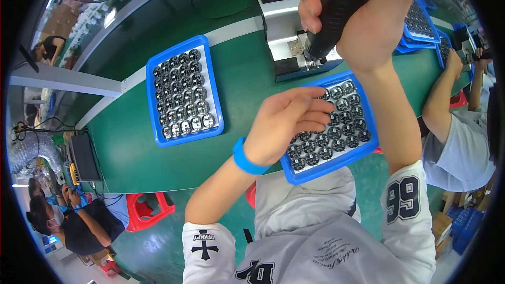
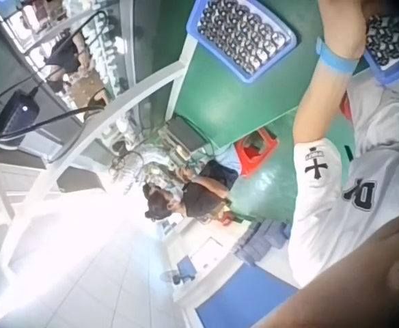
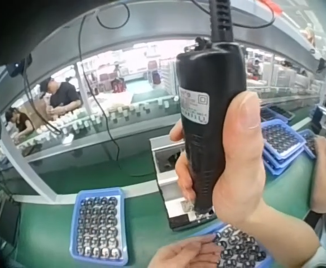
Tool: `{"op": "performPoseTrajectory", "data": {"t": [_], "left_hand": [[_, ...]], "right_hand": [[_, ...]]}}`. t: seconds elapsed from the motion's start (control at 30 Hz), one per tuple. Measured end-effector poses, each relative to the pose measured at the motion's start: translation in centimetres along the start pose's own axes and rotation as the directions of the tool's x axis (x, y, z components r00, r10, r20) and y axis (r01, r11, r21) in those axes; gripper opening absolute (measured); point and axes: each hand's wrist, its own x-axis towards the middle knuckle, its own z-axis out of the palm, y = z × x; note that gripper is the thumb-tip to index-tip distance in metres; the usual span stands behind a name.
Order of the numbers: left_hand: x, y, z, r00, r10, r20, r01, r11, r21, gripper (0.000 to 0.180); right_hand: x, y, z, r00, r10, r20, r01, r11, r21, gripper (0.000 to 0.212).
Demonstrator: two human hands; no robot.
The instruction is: The person assembles electronic components by driving screws into them with an electric screwdriver.
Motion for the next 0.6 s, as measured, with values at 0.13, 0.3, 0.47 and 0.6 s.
{"op": "performPoseTrajectory", "data": {"t": [0.13,0.3,0.47,0.6], "left_hand": [[2.3,-1.0,0.6,0.998,-0.049,0.035,0.054,0.98,-0.193,0.039],[3.8,-0.5,0.8,1.0,-0.011,-0.023,0.005,0.962,-0.272,0.042],[4.2,-0.2,1.3,0.999,-0.017,-0.036,0.006,0.955,-0.298,0.044],[4.2,-0.5,0.5,0.999,-0.031,-0.037,0.017,0.94,-0.339,0.045]], "right_hand": [[2.1,2.7,0.1,0.761,-0.594,0.261,0.242,0.634,0.735,0.096],[0.8,1.6,-0.7,0.993,-0.074,0.087,0.069,0.996,0.06,0.084],[3.1,1.7,-1.4,0.995,0.048,0.085,-0.044,0.998,-0.05,0.082],[3.0,1.8,-1.7,0.992,0.125,0.034,-0.125,0.992,-0.002,0.083]]}}
